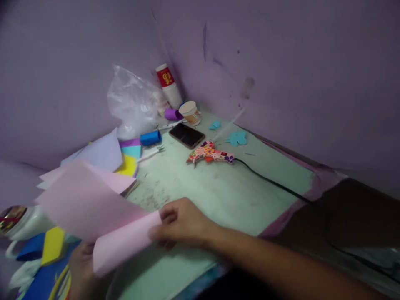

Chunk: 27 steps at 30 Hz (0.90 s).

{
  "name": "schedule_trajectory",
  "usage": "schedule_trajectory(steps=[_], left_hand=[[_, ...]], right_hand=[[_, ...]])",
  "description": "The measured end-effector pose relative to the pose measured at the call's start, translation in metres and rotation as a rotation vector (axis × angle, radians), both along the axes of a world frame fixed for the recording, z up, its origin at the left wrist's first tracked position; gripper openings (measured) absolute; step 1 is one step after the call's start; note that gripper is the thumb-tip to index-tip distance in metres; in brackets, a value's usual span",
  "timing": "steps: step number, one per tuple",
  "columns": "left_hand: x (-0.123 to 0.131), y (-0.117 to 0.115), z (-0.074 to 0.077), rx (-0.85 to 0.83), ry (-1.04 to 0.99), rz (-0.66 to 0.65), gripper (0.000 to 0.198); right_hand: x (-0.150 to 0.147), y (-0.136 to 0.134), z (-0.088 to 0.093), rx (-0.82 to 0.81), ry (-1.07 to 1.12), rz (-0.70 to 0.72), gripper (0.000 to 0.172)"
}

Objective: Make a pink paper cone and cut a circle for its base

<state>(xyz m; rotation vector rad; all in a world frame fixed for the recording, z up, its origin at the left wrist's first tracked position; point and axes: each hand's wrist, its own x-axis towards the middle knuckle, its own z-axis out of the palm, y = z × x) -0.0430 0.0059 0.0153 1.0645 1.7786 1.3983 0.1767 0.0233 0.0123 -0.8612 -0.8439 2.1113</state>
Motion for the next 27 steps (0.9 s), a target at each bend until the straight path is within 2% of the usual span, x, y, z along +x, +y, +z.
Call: schedule_trajectory(steps=[3, 6, 9, 14, 21, 24, 27], left_hand=[[0.015, -0.002, 0.009, 0.024, -0.037, -0.050, 0.018], [0.020, -0.002, 0.020, 0.040, -0.064, -0.099, 0.024], [0.016, -0.001, 0.022, 0.022, -0.085, -0.159, 0.026], [0.013, 0.000, 0.016, -0.029, -0.039, -0.367, 0.015], [0.018, -0.002, 0.020, -0.078, -0.066, -0.425, 0.006], [0.020, -0.002, 0.024, -0.098, -0.083, -0.429, 0.009], [0.020, -0.004, 0.028, -0.101, -0.104, -0.456, 0.012]], right_hand=[[0.000, 0.002, -0.003, -0.058, 0.132, -0.028, 0.047], [0.000, 0.003, -0.003, -0.089, 0.205, 0.008, 0.037], [-0.001, 0.001, -0.001, -0.046, 0.094, 0.044, 0.032], [-0.003, -0.003, -0.002, -0.043, -0.165, 0.133, 0.025], [-0.003, -0.004, -0.012, 0.044, -0.259, 0.075, 0.019], [-0.002, -0.005, -0.017, 0.109, -0.318, 0.077, 0.008], [-0.001, -0.007, -0.018, 0.140, -0.380, 0.060, 0.005]])
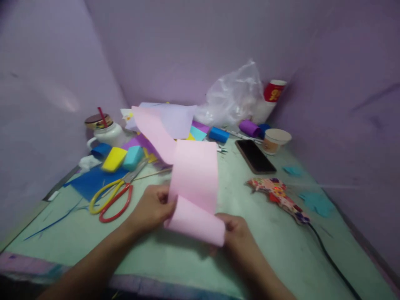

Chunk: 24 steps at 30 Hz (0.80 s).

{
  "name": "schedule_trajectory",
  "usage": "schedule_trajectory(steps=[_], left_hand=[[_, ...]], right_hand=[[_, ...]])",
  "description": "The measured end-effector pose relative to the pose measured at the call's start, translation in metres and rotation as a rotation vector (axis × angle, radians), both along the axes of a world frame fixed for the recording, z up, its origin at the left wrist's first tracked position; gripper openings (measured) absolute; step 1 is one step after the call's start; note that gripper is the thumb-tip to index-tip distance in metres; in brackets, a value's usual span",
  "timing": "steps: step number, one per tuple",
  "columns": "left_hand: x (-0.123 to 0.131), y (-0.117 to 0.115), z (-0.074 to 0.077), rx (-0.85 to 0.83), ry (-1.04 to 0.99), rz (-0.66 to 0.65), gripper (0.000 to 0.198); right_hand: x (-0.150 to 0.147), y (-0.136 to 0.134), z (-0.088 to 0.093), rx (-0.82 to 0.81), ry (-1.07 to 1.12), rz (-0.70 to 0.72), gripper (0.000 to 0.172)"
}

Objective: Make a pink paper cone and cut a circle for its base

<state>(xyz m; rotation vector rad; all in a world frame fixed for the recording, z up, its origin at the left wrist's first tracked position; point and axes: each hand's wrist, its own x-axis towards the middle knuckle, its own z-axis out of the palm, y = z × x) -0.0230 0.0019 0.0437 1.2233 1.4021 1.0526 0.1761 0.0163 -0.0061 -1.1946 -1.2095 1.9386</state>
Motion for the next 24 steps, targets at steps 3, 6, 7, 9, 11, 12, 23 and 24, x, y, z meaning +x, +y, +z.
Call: schedule_trajectory(steps=[3, 6, 7, 9, 11, 12, 23, 24], left_hand=[[-0.002, -0.003, 0.003, 0.009, 0.008, -0.016, 0.015], [-0.005, -0.006, 0.003, 0.021, 0.024, -0.024, 0.020], [-0.006, -0.007, 0.003, 0.028, 0.030, -0.031, 0.022], [-0.006, -0.007, 0.002, 0.030, 0.051, -0.046, 0.024], [-0.006, -0.007, 0.001, 0.020, 0.069, -0.056, 0.023], [-0.006, -0.007, 0.002, 0.012, 0.070, -0.059, 0.021], [-0.004, -0.008, 0.008, -0.005, 0.002, -0.097, 0.013], [-0.004, -0.008, 0.008, -0.012, -0.012, -0.106, 0.011]], right_hand=[[-0.001, -0.001, 0.002, 0.033, -0.043, -0.010, 0.006], [-0.004, -0.003, 0.007, 0.055, -0.078, -0.004, 0.011], [-0.005, -0.004, 0.008, 0.064, -0.095, -0.006, 0.012], [-0.007, -0.005, 0.011, 0.076, -0.124, -0.020, 0.012], [-0.008, -0.006, 0.011, 0.068, -0.130, -0.034, 0.010], [-0.008, -0.006, 0.011, 0.060, -0.124, -0.040, 0.009], [-0.007, -0.005, 0.012, 0.005, -0.049, -0.047, 0.012], [-0.007, -0.005, 0.012, 0.011, -0.044, -0.050, 0.011]])
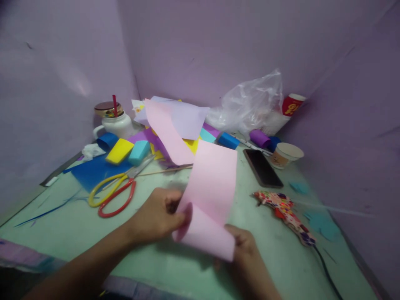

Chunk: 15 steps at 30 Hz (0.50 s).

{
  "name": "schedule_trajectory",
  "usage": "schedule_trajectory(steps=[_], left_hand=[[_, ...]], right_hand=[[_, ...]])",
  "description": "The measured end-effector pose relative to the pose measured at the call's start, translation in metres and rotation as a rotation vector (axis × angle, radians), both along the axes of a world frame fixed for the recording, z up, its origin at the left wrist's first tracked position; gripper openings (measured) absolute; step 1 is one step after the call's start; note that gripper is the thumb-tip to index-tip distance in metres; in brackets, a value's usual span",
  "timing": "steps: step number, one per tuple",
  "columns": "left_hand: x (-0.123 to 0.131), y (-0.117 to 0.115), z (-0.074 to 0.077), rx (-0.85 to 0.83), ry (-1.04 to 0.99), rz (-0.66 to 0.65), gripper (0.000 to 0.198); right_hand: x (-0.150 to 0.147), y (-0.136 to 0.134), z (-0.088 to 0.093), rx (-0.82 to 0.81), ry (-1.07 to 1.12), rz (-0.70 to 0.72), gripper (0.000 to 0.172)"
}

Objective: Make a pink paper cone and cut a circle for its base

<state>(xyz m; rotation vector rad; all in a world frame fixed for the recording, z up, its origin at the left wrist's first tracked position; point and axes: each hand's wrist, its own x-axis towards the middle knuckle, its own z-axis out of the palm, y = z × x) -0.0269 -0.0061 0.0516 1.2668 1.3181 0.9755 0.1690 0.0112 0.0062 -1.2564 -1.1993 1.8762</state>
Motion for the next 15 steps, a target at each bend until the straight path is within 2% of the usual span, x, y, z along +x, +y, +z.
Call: schedule_trajectory(steps=[8, 15], left_hand=[[0.000, 0.002, 0.000, -0.039, -0.021, 0.008, 0.016], [-0.001, 0.002, -0.006, 0.011, 0.074, 0.074, 0.019]], right_hand=[[0.003, 0.000, -0.008, 0.028, 0.029, 0.004, 0.013], [0.004, 0.002, -0.016, 0.120, -0.072, 0.024, 0.008]])
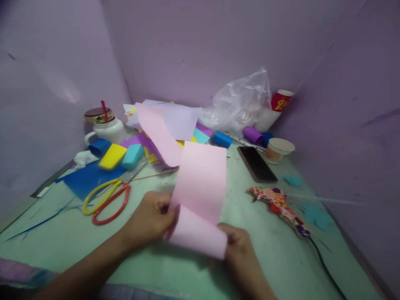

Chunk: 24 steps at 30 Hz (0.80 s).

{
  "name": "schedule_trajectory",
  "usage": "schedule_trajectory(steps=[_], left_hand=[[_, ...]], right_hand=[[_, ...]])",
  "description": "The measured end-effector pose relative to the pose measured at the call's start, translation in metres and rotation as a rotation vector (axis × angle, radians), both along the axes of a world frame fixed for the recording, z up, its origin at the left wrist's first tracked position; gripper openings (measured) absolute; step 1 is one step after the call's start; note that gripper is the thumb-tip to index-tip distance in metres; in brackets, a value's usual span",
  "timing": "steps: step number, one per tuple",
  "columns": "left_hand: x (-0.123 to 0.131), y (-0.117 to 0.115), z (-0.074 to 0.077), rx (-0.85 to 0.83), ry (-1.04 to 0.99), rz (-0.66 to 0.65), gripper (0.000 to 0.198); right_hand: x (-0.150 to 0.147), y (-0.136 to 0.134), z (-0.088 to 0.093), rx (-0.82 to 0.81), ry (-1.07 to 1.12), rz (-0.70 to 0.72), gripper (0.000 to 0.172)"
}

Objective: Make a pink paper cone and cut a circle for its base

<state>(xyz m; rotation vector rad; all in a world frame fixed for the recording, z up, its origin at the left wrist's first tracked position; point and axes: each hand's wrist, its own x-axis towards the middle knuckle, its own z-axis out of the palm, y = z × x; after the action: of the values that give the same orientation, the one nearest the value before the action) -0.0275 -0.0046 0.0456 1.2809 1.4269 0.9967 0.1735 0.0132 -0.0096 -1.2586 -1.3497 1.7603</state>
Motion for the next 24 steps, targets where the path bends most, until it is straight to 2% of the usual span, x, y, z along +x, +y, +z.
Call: schedule_trajectory(steps=[3, 6, 8, 10, 13, 16, 19, 21, 24], left_hand=[[-0.001, 0.000, -0.003, 0.029, -0.030, 0.011, 0.021], [-0.003, 0.001, -0.006, 0.077, -0.061, 0.031, 0.015], [-0.005, 0.004, -0.010, 0.080, -0.230, 0.090, 0.005], [-0.008, 0.008, -0.013, 0.034, -0.433, 0.169, 0.011], [-0.016, 0.014, -0.017, -0.071, -0.746, 0.237, 0.014], [-0.021, 0.017, -0.019, -0.140, -0.947, 0.203, 0.018], [-0.021, 0.017, -0.021, -0.189, -1.030, 0.073, 0.023], [-0.020, 0.017, -0.024, -0.201, -1.050, 0.025, 0.024], [-0.021, 0.018, -0.029, -0.199, -1.018, 0.022, 0.022]], right_hand=[[-0.003, 0.000, 0.004, 0.002, 0.008, -0.049, 0.007], [-0.005, -0.001, 0.010, -0.015, 0.132, -0.026, 0.009], [-0.003, -0.001, 0.014, -0.036, 0.276, 0.041, 0.021], [-0.001, -0.001, 0.017, -0.050, 0.416, 0.086, 0.034], [0.002, 0.000, 0.018, -0.081, 0.525, 0.033, 0.038], [0.004, 0.002, 0.018, -0.099, 0.546, -0.046, 0.033], [0.004, 0.002, 0.019, -0.096, 0.550, -0.071, 0.030], [0.004, 0.003, 0.021, -0.093, 0.538, -0.070, 0.030], [0.005, 0.002, 0.027, -0.075, 0.502, -0.080, 0.029]])
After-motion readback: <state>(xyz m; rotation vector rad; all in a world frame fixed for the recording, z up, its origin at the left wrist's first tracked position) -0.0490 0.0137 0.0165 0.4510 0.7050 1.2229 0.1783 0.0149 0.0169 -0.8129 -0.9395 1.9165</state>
